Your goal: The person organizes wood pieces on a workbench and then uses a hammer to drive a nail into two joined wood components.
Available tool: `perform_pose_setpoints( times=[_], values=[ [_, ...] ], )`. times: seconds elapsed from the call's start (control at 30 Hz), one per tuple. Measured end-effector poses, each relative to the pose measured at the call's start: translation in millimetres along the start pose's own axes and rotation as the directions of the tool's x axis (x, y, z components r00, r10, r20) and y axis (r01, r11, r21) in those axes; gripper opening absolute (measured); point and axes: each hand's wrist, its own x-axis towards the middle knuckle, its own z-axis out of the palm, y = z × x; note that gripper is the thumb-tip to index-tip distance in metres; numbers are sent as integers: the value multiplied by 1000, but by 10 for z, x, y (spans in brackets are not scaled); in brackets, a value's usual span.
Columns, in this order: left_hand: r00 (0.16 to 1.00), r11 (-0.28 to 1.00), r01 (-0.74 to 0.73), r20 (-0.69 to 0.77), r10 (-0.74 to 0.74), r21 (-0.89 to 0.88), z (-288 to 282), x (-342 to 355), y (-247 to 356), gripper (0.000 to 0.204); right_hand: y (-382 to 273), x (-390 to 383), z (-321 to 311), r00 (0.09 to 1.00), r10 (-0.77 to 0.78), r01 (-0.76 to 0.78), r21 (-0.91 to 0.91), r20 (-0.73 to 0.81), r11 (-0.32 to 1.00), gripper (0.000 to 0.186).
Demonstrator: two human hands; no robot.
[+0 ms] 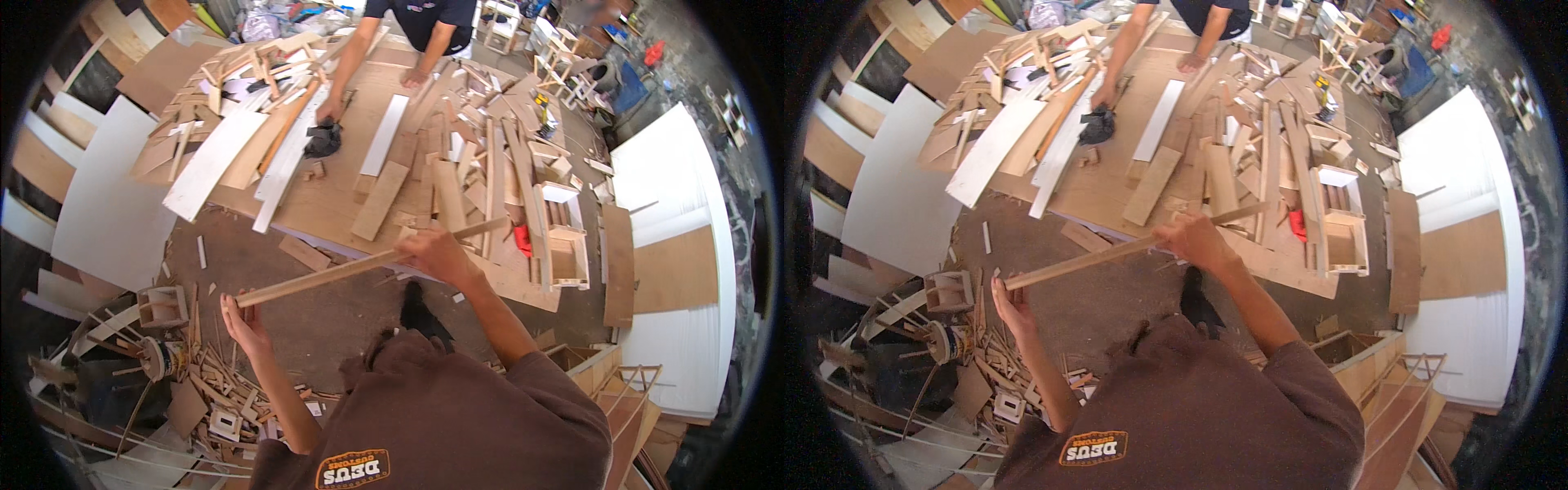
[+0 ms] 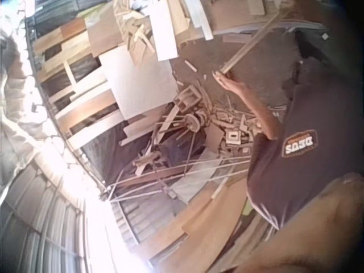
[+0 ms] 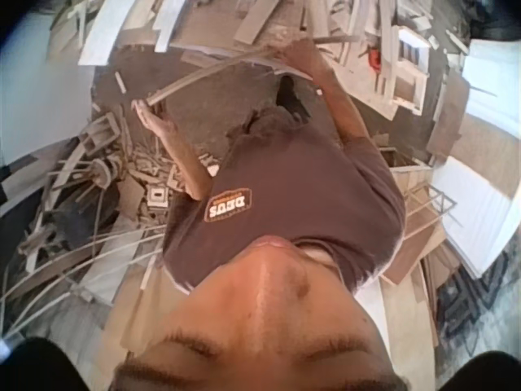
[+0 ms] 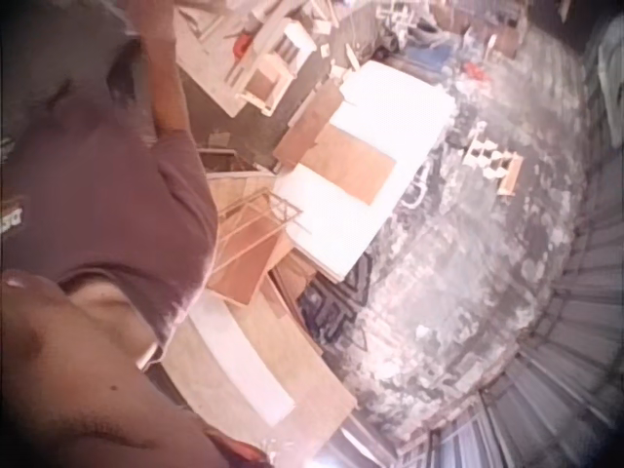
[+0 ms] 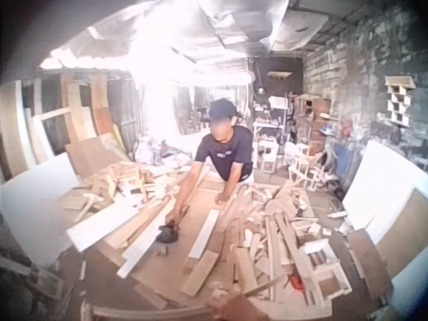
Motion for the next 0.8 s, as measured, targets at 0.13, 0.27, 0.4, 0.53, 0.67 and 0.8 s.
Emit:
perform_pose_setpoints(
  times=[0.13,0.27,0.4,0.53,0.67,0.8],
  values=[
    [990,999,18,-140,-22,-30,-728,-87,71,53,-566,57,72,993,-119,119,10,8,993,27],
    [993,994,53,-104,-63,-96,-957,-440,72,41,-875,96,236,974,-219,222,37,-55,974,27],
    [981,968,192,20,-192,-160,-703,-945,-218,37,-1138,148,340,954,-288,294,86,-83,952,25],
    [974,941,219,2,-226,-258,-320,-1324,-278,34,-1433,210,373,937,-336,345,104,-92,933,26],
    [973,943,228,22,-230,-241,-334,-1316,-302,35,-1457,120,465,961,-273,278,157,-51,948,33],
    [975,943,219,19,-221,-250,-370,-1326,-298,32,-1440,116,213,966,-169,115,256,198,960,45]
  ],
)
